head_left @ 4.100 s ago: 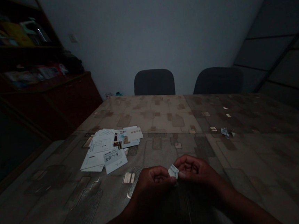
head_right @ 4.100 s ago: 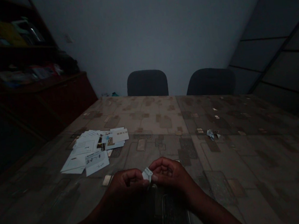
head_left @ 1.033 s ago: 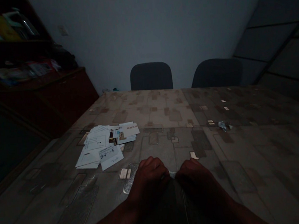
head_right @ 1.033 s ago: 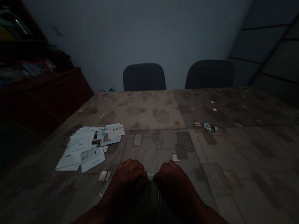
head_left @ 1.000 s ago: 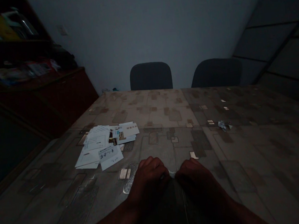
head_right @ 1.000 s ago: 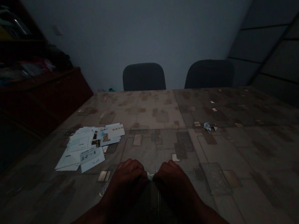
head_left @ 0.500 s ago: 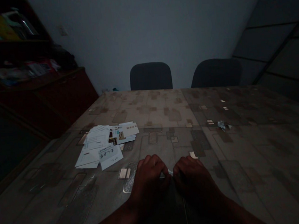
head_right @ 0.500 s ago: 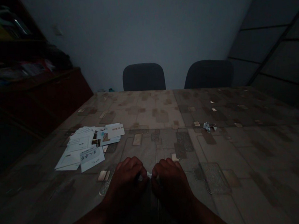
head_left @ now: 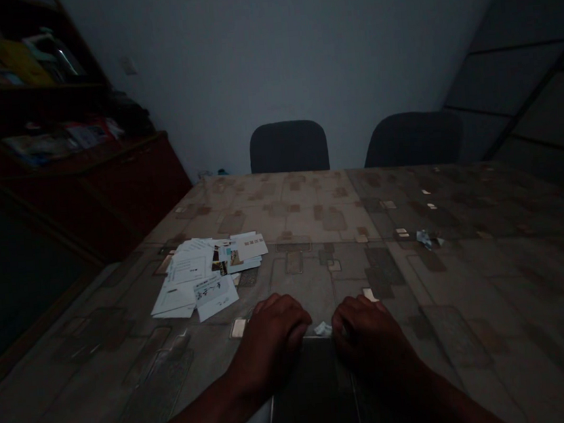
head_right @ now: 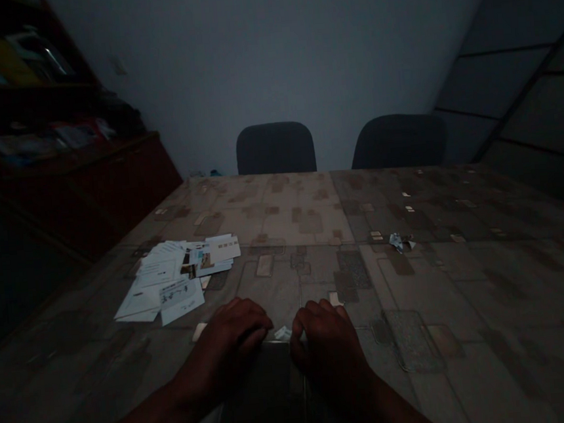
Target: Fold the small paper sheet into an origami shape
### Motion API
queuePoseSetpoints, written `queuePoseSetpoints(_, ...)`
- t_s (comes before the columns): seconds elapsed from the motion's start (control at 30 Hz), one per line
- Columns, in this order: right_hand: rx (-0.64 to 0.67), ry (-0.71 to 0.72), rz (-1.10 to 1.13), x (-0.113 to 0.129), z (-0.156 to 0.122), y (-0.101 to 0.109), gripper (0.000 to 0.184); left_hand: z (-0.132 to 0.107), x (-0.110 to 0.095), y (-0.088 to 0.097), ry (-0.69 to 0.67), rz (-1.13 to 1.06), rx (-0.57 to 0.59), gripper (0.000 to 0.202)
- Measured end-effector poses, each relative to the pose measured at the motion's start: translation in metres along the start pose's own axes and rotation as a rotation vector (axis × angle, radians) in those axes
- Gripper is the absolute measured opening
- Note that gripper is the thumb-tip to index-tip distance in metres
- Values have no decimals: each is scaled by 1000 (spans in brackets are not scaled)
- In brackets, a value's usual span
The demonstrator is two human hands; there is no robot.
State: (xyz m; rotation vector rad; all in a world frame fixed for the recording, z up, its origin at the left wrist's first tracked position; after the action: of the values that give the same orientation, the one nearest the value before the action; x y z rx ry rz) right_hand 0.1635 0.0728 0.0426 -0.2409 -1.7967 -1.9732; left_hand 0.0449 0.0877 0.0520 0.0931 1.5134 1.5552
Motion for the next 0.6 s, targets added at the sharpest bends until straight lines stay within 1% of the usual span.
queuePoseSetpoints(0.1, 13, -14, 8, -1, 0, -1, 12, -8, -11, 2, -146, 100, -33, 16)
queuePoseSetpoints(0.17, 23, -11, 22, -1, 0, -1, 12, -10, -14, 1, -180, 122, -42, 15)
queuePoseSetpoints(0.27, 22, 7, 40, -1, -1, 0, 12, -8, -14, 0, -148, 70, -57, 12)
queuePoseSetpoints(0.33, 31, 26, 53, -1, -2, 0, 14, -4, -15, -3, -129, 48, -65, 13)
queuePoseSetpoints(0.47, 67, 40, 66, -2, -3, 0, 13, -1, -17, -9, -93, 58, -75, 16)
queuePoseSetpoints(0.6, 124, 42, 93, 0, -4, -1, 12, -3, -12, -10, -10, 54, -66, 15)
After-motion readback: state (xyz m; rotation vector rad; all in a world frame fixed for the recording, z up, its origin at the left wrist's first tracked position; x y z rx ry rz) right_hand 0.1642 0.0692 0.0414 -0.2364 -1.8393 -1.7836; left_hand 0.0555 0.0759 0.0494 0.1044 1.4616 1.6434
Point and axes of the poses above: each hand's wrist, its own z-axis towards the middle knuckle, its own y-axis out of the back of the hand, x = y × z, the point moved 10 cm from there along z, towards the middle knuckle, and after that the axes turned 4 degrees about -y, right-handed, at the moved point
